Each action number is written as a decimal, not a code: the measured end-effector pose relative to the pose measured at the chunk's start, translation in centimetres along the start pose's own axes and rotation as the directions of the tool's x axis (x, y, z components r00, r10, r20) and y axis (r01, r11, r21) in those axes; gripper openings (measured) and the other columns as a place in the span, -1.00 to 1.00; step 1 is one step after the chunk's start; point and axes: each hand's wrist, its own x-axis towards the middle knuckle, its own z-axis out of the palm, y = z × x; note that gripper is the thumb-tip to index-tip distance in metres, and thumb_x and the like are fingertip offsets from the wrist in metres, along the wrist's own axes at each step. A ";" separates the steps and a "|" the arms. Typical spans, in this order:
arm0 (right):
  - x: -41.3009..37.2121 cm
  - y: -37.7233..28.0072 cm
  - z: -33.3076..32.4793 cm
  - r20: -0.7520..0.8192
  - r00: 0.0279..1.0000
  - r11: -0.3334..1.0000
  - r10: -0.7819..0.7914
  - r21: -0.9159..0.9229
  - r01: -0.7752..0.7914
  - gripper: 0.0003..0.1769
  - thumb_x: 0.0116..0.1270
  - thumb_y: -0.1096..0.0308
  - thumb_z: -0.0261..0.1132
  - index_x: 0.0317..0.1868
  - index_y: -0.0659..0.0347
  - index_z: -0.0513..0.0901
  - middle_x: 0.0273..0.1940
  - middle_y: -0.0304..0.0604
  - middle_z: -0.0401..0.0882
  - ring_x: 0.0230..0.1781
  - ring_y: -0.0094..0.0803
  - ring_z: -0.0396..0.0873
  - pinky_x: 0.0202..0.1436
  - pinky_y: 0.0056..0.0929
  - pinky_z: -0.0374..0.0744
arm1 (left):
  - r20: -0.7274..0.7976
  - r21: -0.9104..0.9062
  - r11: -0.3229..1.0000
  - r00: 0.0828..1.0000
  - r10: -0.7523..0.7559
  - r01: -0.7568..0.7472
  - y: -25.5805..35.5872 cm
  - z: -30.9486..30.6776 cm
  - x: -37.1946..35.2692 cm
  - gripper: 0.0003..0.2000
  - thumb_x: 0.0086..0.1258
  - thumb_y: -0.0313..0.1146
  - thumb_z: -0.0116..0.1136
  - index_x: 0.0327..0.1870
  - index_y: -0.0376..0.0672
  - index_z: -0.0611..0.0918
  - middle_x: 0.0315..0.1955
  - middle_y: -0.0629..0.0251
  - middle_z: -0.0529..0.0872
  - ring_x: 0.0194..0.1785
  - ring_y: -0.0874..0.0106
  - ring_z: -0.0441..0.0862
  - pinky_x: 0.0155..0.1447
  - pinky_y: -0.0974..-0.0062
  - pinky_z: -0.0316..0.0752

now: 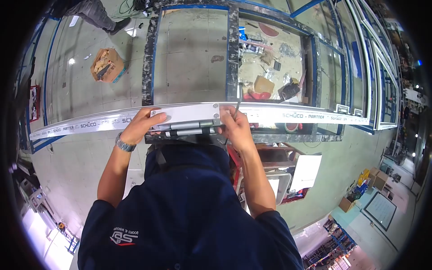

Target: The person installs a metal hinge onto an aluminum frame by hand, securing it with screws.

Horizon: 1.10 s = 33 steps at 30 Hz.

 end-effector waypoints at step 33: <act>0.0 -1.6 -2.8 -0.024 0.999 0.948 -0.023 -0.319 0.014 -0.73 0.54 0.40 0.18 0.09 0.40 0.63 0.01 -0.07 0.69 0.03 -0.42 0.61 0.18 -0.44 0.51 | 0.039 0.227 0.959 0.985 0.165 -0.170 1.4 -0.7 -0.1 -0.31 0.05 -0.29 0.69 0.26 -0.21 0.65 0.15 0.10 0.72 0.19 0.16 0.72 0.26 0.25 0.63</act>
